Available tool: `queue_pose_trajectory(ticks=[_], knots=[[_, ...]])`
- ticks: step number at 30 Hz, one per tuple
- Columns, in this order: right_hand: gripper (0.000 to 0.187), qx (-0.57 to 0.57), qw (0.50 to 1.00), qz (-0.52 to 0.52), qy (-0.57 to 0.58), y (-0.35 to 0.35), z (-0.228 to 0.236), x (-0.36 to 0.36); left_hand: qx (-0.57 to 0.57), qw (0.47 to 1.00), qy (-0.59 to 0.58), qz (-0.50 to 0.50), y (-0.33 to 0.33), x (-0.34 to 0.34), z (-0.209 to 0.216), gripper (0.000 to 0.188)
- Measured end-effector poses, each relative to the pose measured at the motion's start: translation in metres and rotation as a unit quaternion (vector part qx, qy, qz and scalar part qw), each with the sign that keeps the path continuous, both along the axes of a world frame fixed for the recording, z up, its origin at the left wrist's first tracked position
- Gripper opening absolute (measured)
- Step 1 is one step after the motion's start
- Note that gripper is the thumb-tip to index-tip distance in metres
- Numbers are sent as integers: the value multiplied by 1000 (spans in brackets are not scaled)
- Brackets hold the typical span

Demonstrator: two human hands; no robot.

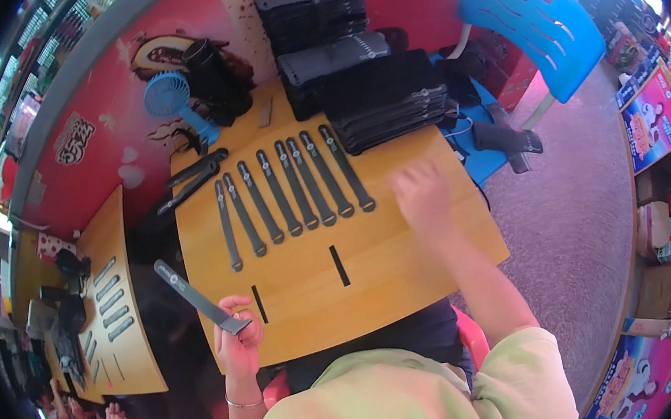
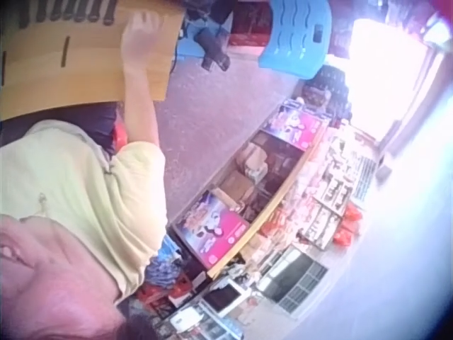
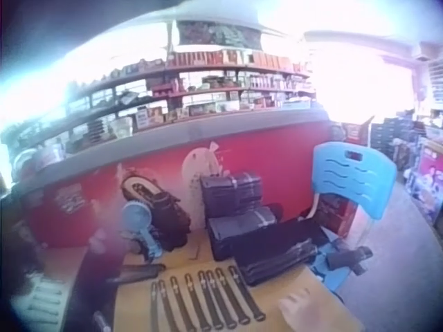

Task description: Assembling black textile straps by threading thin strings through pre-drilled holes and organizing them on a table.

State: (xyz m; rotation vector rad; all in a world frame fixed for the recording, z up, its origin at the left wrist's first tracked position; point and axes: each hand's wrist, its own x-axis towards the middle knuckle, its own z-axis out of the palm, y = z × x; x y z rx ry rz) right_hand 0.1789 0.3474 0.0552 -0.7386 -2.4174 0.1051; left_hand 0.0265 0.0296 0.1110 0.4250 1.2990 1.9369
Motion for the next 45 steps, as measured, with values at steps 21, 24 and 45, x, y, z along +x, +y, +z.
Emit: queue_pose_trajectory(ticks=[21,24,45], knots=[[45,-143,859,487,60,-152,57,-66,-76,983,-15,-164,8,7,-7,19],[33,-232,832,499,69,-164,52,-79,-53,982,32,-181,-3,-3,-10,15],[28,-680,667,288,98,-172,65,-236,-107,992,-49,-49,-121,-20,-17,29]])
